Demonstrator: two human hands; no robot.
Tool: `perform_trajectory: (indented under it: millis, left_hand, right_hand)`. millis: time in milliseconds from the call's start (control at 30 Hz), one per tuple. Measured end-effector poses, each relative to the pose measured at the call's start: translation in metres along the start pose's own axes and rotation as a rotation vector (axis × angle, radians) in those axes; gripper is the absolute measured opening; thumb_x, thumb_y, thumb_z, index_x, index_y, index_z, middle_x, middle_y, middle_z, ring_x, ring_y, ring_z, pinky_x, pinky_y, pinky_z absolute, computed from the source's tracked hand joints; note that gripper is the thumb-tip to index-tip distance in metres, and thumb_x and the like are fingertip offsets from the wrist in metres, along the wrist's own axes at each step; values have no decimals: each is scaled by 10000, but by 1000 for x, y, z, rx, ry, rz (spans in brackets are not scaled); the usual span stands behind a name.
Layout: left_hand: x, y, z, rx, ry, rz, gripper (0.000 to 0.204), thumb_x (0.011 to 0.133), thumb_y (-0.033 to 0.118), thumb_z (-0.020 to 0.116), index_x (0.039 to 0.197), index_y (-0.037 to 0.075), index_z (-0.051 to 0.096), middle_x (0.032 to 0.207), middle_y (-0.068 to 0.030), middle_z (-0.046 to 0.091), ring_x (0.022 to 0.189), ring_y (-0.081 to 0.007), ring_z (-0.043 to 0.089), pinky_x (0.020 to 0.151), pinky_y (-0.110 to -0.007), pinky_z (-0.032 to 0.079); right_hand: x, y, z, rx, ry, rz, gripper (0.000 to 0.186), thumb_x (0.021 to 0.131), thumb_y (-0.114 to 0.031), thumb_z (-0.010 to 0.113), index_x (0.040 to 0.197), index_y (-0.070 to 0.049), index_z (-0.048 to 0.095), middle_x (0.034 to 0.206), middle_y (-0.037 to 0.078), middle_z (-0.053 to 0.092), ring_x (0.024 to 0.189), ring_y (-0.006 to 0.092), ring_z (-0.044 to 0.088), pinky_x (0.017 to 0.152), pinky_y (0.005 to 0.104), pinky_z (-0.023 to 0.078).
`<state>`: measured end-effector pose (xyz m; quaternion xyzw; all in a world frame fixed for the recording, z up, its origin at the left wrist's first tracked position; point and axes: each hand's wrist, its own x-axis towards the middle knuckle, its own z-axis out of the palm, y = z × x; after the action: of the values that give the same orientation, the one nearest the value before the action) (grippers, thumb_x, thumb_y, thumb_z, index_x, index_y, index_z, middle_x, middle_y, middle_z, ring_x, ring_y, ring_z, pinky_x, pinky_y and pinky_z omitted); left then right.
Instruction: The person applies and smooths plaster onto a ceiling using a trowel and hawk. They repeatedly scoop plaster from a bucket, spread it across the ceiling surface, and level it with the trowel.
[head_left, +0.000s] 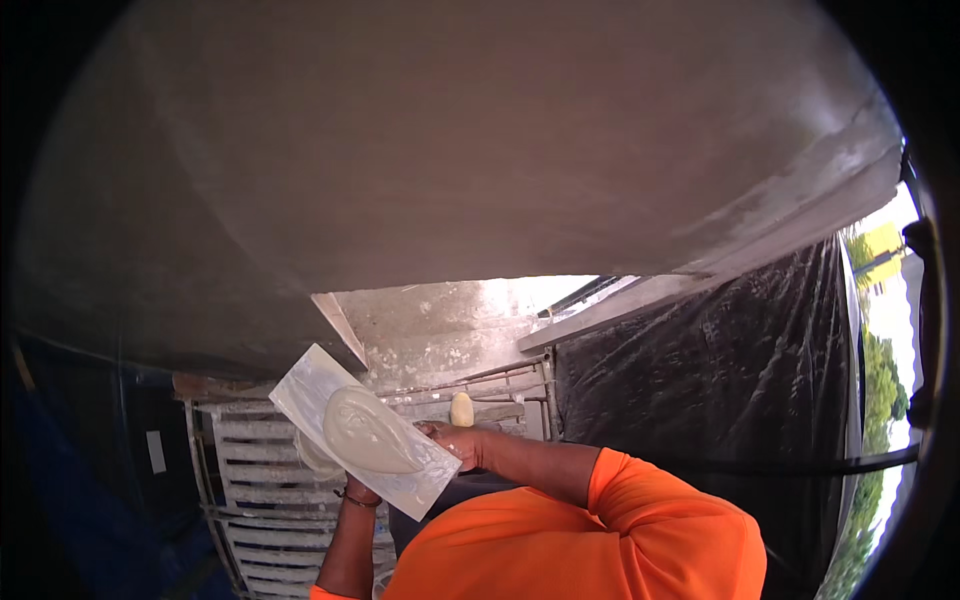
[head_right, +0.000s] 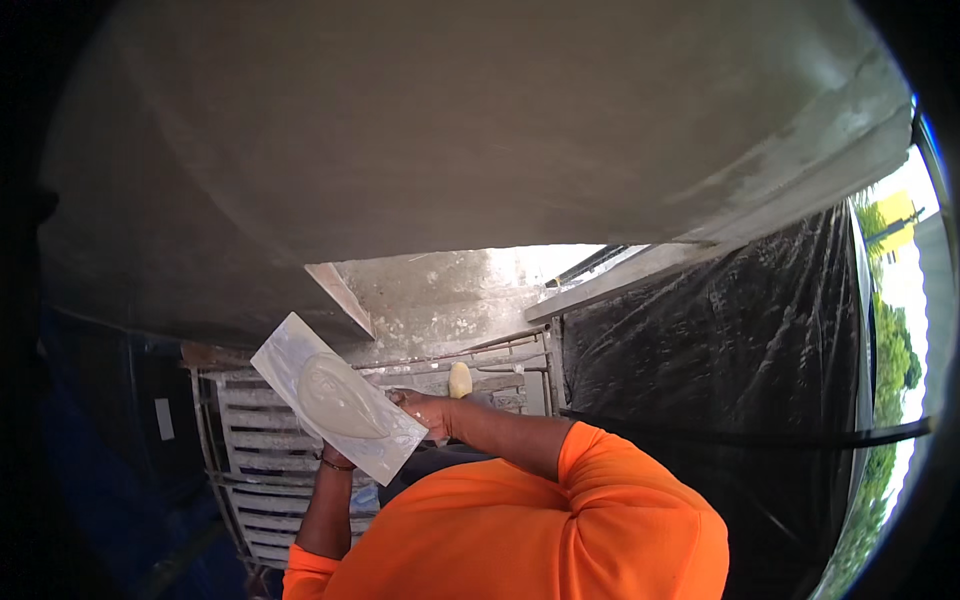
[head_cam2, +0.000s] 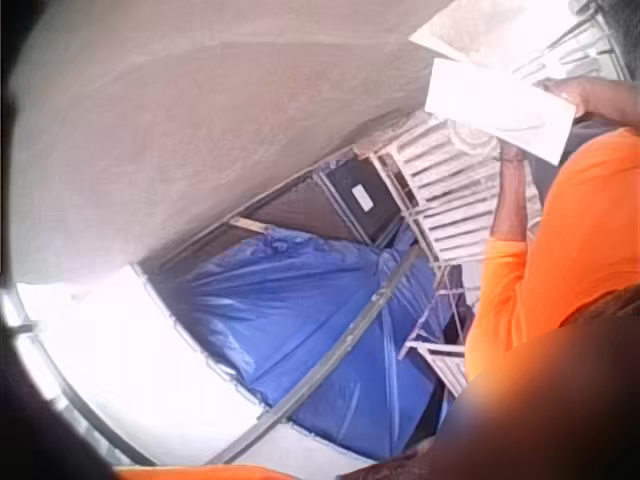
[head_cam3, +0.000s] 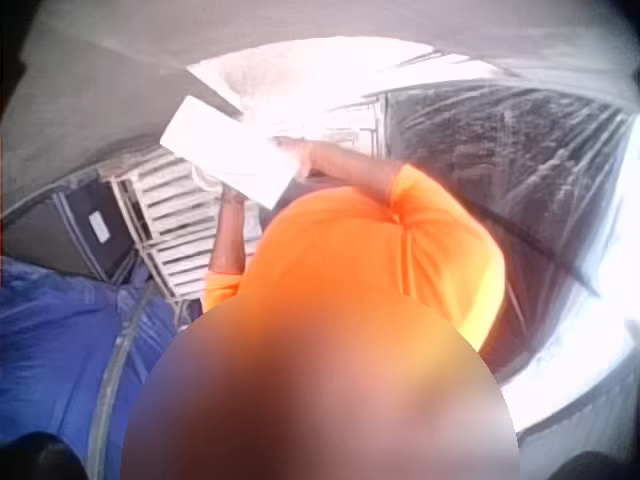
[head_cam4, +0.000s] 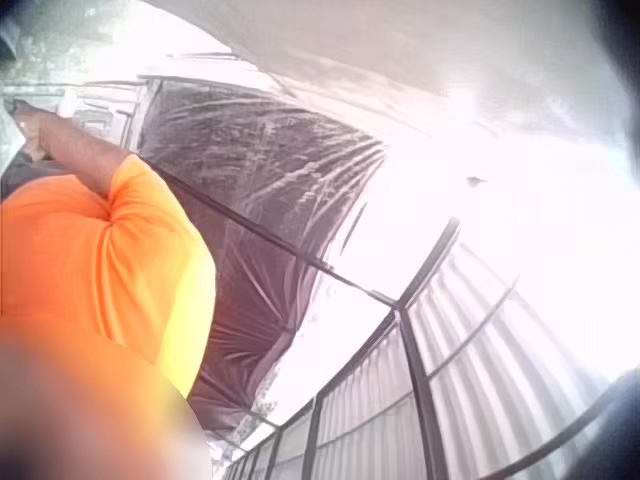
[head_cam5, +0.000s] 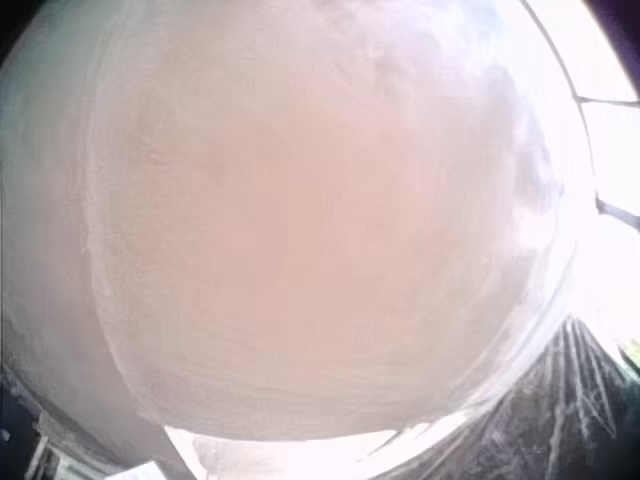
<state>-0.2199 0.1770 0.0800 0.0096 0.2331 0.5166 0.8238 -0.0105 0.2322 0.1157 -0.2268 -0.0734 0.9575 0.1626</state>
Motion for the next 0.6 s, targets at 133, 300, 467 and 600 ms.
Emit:
perform_trajectory:
  millis: [133,300,467,600]
  left_hand:
    - [53,-2,51,469,-94,-23,608,1038,458,500,1508,80,425,1384,-150,593,1177,-304,640,1000,-498,553]
    - [130,-36,107,838,-375,-275,526,1003,251,632,1467,64,471,1374,-116,606,1178,-254,645,976,-449,580]
    - [204,-118,151,1147,-649,-341,581,1000,253,639,1502,60,420,1434,-119,555,1269,-248,580,1049,-474,512]
    - [220,-147,139,970,-279,-613,591,1047,385,478,1509,60,303,1409,-146,560,1287,-269,549,997,-445,482]
  right_hand:
    - [-39,0,5,33,181,-257,656,865,-148,802,1440,-45,504,1337,119,646,1122,208,685,930,387,587]
    - [-125,-4,0,22,162,-680,580,923,-177,743,1446,-77,512,1327,98,653,1116,210,686,932,393,585]
    - [-211,-26,-43,255,288,-876,535,901,-148,758,1394,-74,562,1260,121,684,1054,223,710,892,411,603]
    - [-260,-42,-85,221,451,-1092,498,897,-132,756,1361,-72,584,1238,132,690,1015,232,722,876,430,617]
